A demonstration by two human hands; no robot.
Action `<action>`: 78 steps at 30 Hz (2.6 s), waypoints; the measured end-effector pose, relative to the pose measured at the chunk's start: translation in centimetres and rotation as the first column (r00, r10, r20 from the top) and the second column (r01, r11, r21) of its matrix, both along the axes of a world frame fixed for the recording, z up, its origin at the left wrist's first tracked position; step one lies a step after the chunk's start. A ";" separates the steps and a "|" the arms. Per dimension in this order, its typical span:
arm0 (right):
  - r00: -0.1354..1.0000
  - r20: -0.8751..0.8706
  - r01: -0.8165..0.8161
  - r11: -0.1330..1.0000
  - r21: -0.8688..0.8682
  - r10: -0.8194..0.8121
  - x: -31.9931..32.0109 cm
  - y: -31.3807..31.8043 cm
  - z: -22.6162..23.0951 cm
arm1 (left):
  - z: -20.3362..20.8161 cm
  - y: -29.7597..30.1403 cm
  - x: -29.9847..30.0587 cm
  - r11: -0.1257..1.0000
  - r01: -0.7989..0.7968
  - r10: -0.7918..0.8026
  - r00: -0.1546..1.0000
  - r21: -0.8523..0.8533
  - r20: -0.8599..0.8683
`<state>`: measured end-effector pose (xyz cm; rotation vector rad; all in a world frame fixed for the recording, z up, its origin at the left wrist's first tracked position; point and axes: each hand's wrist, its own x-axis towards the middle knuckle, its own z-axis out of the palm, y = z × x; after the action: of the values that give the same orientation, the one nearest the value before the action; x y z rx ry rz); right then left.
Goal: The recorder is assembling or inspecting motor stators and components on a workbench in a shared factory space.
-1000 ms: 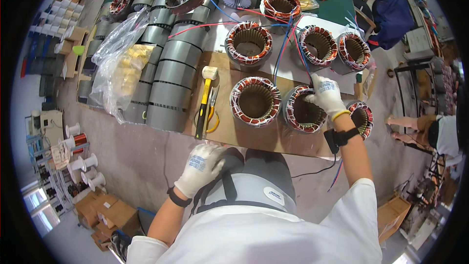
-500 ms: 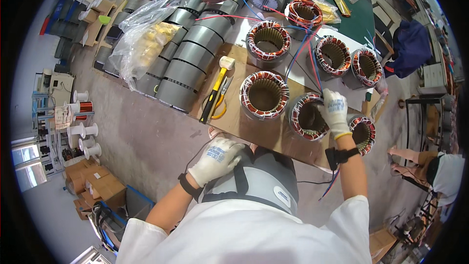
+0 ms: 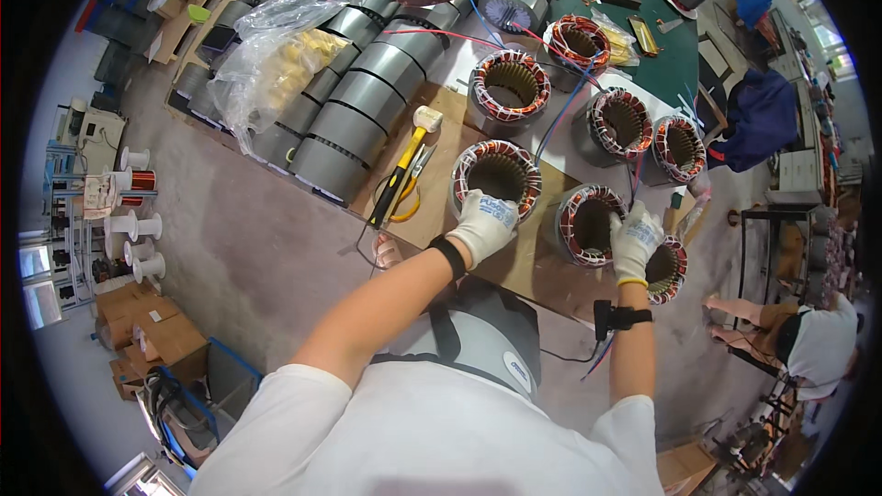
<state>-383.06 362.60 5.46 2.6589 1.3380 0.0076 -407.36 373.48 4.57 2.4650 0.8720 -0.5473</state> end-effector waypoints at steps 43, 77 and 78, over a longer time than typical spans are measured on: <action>0.908 -0.367 -0.188 0.980 0.068 0.200 -14.6 6.0 -1.1 | -2.4 4.4 -6.5 0.684 -0.678 0.727 0.604 -0.269 0.327; 0.483 -0.652 -0.213 0.801 0.560 0.584 -14.0 1.5 -2.5 | -2.6 0.8 -7.8 0.968 -0.101 -0.021 0.879 0.229 0.476; 0.450 -0.714 -0.141 0.832 0.536 0.536 -14.5 1.6 -2.4 | -2.5 1.2 -8.2 0.972 -0.056 -0.063 0.874 0.229 0.482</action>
<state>-397.57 364.15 3.03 2.6768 2.3933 -1.2911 -415.52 374.64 2.03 2.6331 0.7515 0.1989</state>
